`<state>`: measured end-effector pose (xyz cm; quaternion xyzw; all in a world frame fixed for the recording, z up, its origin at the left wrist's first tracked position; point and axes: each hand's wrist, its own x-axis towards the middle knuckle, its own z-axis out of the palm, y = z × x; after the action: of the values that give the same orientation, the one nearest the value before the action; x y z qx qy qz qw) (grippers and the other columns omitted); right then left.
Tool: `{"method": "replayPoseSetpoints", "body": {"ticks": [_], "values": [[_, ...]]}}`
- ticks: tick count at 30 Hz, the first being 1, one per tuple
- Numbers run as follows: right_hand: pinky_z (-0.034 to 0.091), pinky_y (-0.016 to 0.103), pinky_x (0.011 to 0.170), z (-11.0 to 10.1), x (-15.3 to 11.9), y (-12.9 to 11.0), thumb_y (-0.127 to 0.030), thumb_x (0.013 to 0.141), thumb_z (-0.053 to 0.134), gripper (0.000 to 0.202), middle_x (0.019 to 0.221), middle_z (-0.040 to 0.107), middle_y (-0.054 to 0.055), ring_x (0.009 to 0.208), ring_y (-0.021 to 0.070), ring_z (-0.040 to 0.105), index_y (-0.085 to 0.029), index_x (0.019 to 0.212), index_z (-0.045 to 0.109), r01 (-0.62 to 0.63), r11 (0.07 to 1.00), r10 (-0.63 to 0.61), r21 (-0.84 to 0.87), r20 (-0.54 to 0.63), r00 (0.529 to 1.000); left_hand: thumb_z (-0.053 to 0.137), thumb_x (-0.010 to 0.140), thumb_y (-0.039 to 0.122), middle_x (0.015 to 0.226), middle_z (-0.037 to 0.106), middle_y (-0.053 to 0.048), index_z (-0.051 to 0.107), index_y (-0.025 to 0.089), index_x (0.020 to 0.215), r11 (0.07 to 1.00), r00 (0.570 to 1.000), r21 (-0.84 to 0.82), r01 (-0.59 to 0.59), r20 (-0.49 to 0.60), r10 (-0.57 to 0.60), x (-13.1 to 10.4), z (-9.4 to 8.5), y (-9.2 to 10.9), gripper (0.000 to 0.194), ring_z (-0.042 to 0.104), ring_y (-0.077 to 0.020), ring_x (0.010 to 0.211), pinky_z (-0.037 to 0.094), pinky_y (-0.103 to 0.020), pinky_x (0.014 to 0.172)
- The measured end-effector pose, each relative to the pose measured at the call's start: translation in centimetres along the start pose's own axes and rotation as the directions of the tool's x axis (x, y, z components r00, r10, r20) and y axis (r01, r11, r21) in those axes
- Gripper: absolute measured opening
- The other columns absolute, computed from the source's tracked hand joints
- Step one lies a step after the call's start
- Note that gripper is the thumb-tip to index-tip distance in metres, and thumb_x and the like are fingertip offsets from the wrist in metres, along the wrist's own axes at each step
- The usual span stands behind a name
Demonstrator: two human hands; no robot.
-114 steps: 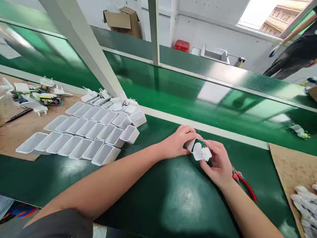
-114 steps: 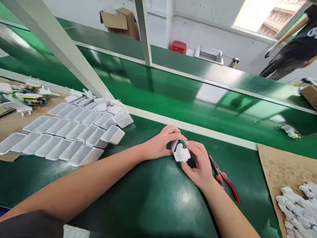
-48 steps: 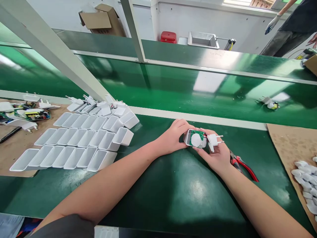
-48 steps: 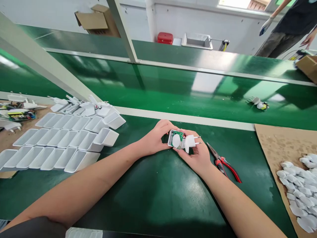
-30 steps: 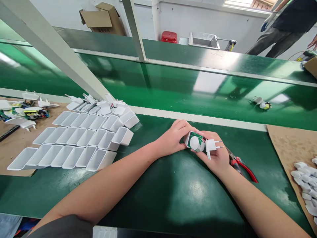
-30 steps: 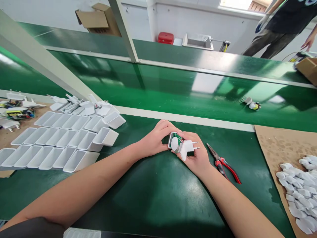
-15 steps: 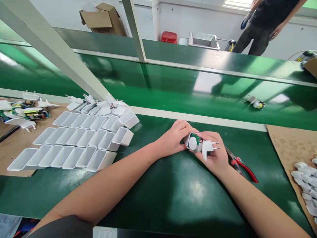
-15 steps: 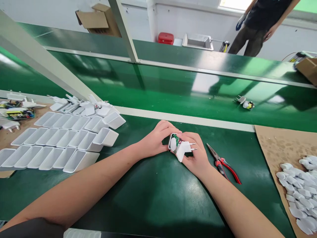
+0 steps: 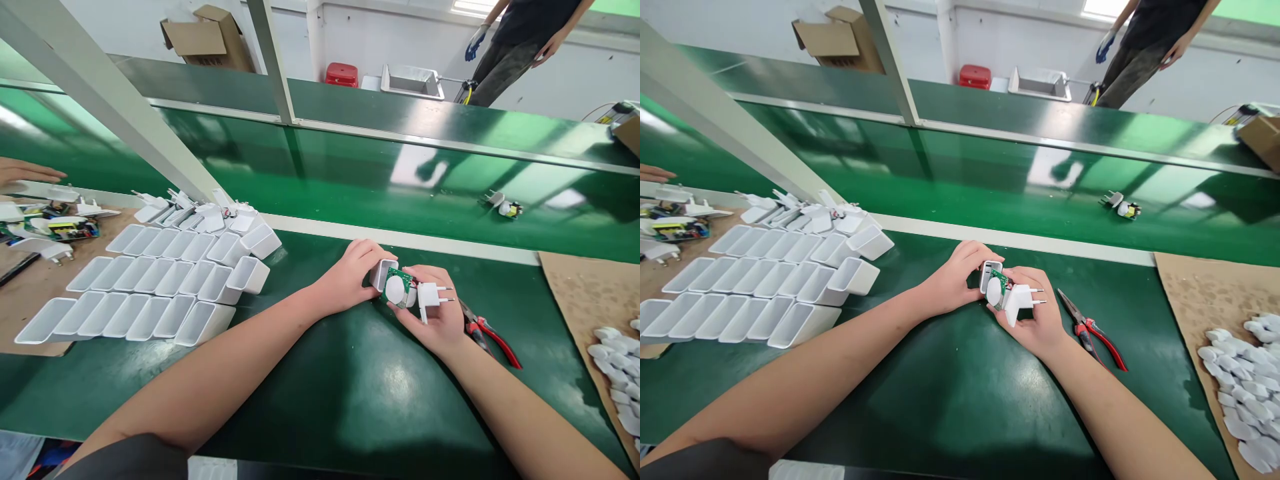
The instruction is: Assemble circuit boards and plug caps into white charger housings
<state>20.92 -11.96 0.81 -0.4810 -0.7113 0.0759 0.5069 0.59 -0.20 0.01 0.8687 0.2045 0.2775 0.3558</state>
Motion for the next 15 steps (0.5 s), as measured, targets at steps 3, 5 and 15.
{"method": "replayPoseSetpoints", "body": {"ticks": [3,5,15], "values": [[0.065,0.055,0.098,0.2,-0.5,0.4,-0.023,0.086,0.086,0.062,0.128,0.064,0.012,0.116,0.0321,0.069,-0.030,0.142,0.062,-0.110,0.992,0.113,0.067,-0.038,0.993,0.077,0.087,0.015,0.132,0.062,-0.009,0.059,0.027,0.140,1.000,1.000,-0.009,-0.009,0.009,0.010,0.0,-0.1,0.0,0.057,0.054,-0.0309,0.128,0.046,-0.047,0.113],[0.065,0.054,0.100,0.4,-0.9,0.8,-0.024,0.086,0.085,0.060,0.131,0.062,0.013,0.120,0.0321,0.067,-0.029,0.142,0.062,-0.168,0.976,0.177,0.136,-0.052,0.983,0.076,0.089,0.016,0.132,0.062,-0.010,0.058,0.027,0.140,0.999,0.999,-0.013,-0.033,0.016,0.034,0.0,-0.1,0.1,0.056,0.055,-0.0307,0.127,0.047,-0.047,0.112],[0.063,0.054,0.098,0.3,-1.1,1.1,-0.019,0.083,0.086,0.065,0.129,0.062,0.012,0.117,0.0327,0.068,-0.029,0.143,0.063,-0.121,0.982,0.126,0.144,-0.029,0.992,0.076,0.087,0.015,0.132,0.061,-0.010,0.058,0.029,0.140,0.999,0.999,-0.009,-0.042,0.001,0.042,-0.1,0.0,0.0,0.057,0.054,-0.0315,0.128,0.047,-0.049,0.113]]}}
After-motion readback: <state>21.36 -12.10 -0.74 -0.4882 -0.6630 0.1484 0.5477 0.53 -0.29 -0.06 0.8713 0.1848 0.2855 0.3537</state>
